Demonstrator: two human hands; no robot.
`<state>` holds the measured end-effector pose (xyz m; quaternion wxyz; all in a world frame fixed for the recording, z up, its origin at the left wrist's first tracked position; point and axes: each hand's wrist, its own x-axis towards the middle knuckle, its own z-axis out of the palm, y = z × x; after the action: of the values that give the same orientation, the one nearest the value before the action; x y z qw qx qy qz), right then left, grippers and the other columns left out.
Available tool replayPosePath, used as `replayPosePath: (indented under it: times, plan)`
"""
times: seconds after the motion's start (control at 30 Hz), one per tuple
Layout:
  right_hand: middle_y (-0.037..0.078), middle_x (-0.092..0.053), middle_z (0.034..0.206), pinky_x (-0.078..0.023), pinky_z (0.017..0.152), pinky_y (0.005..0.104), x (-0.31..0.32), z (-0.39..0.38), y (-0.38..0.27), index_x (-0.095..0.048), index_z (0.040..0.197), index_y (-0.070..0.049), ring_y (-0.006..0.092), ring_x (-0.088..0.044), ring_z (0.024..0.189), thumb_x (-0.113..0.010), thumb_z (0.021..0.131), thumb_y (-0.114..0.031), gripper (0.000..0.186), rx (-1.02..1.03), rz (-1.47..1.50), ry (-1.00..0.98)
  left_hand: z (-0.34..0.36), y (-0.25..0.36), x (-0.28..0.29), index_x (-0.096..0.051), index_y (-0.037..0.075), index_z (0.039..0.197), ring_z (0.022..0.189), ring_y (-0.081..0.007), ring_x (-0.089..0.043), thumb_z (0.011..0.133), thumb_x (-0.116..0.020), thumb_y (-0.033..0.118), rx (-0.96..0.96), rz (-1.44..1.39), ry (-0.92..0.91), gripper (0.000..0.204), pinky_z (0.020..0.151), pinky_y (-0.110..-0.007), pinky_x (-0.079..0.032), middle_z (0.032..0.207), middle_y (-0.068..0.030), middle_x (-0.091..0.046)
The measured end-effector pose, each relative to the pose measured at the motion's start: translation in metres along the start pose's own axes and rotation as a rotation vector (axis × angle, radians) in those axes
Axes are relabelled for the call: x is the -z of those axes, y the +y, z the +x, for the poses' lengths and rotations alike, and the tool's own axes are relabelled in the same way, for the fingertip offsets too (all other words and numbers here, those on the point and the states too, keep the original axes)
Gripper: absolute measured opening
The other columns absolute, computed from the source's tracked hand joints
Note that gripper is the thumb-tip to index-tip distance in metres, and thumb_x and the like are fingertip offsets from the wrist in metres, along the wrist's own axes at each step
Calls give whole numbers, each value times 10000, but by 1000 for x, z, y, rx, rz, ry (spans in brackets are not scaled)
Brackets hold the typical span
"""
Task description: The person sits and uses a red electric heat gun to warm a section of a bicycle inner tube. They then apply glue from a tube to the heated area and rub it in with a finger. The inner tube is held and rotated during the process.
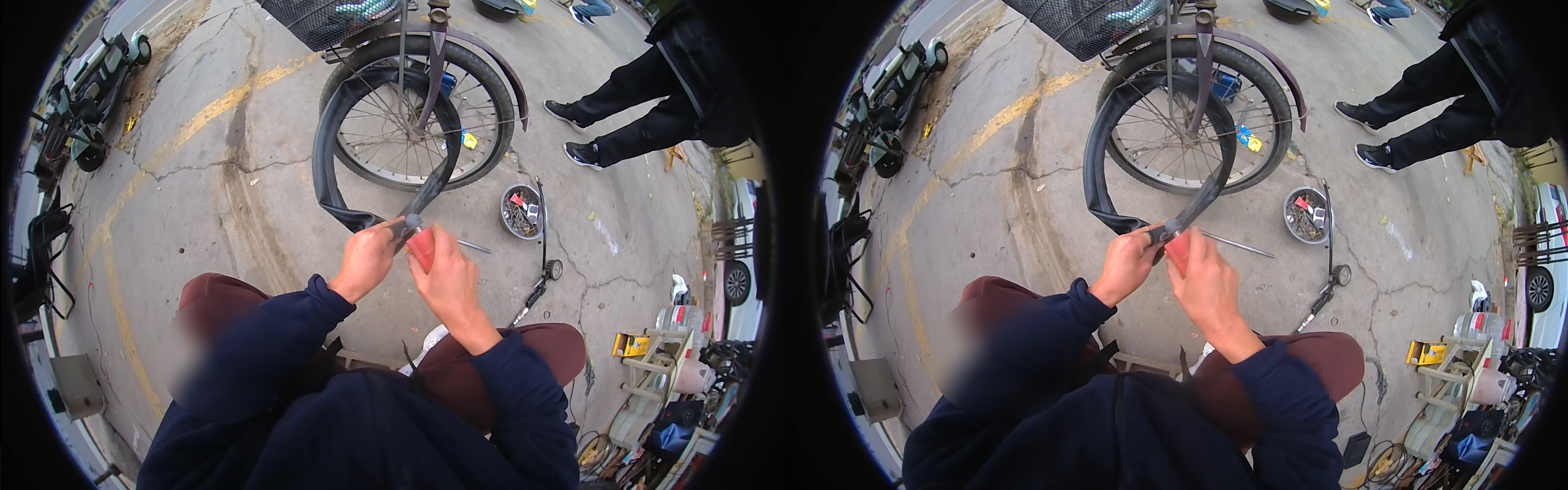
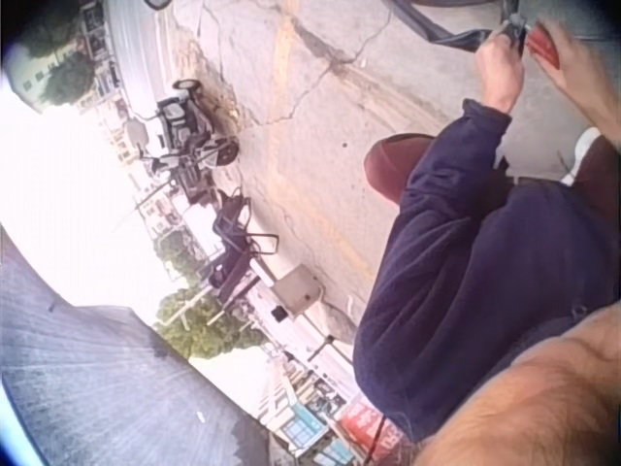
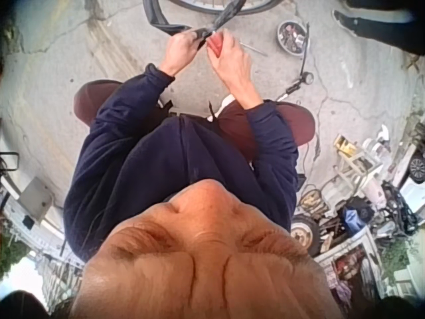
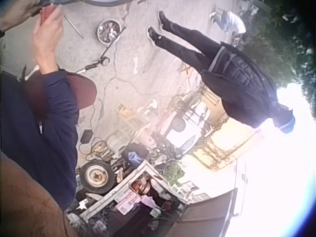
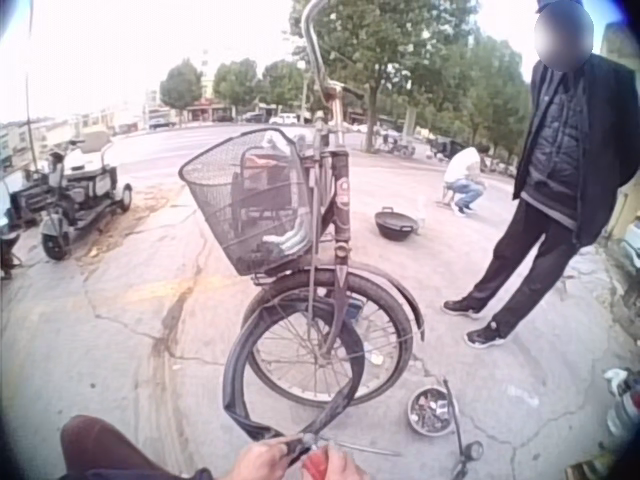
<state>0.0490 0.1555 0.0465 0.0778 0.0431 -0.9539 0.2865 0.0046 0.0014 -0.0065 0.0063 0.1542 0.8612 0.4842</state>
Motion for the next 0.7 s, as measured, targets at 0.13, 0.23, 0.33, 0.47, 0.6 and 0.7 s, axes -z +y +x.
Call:
replayPosePath:
  times: [0.13,0.23,0.33,0.47,0.6,0.7]
  plan:
    - [215,-645,1114,-553,710,447,-2,-1,0,-518,1261,21,395,-677,886,-746,822,-252,565,41,12,13,1,0,-1,-682,-46,1059,725,-312,-677,855,-590,-44,-87,7,46,223,654,-343,-529,927,-195,-698]
    - [218,-643,1116,-553,708,452,-2,0,3,-516,1268,18,404,-677,877,-739,830,-264,566,-3,-9,-3,2,1,-3,-686,-53,1010,672,-284,-662,863,-602,-24,-68,-58,70,172,629,-339,-516,859,-185,-689]
    - [227,-645,1105,-550,710,462,-3,1,5,-514,1271,19,412,-675,877,-735,835,-265,565,0,-3,4,1,1,0,-689,-53,954,649,-218,-651,880,-613,-3,44,-75,7,118,612,-327,-503,787,-154,-681]
    - [245,-642,1118,-545,742,467,2,7,10,-502,1284,30,429,-666,910,-736,839,-260,580,-69,32,19,4,1,6,-693,-51,903,665,-118,-623,913,-618,22,319,-205,-93,105,614,-302,-493,738,-72,-685]
    - [240,-639,1132,-561,706,450,4,6,8,-481,1292,17,412,-683,880,-741,831,-269,601,-20,55,31,7,3,7,-700,-50,916,709,-93,-612,933,-617,40,530,-558,-88,123,664,-280,-500,802,-26,-696]
    - [235,-638,1121,-563,691,446,1,1,2,-481,1290,15,405,-686,868,-735,839,-280,596,-3,70,3,7,6,7,-698,-47,967,769,-95,-621,943,-610,47,563,-671,-117,130,723,-266,-502,872,-42,-704]
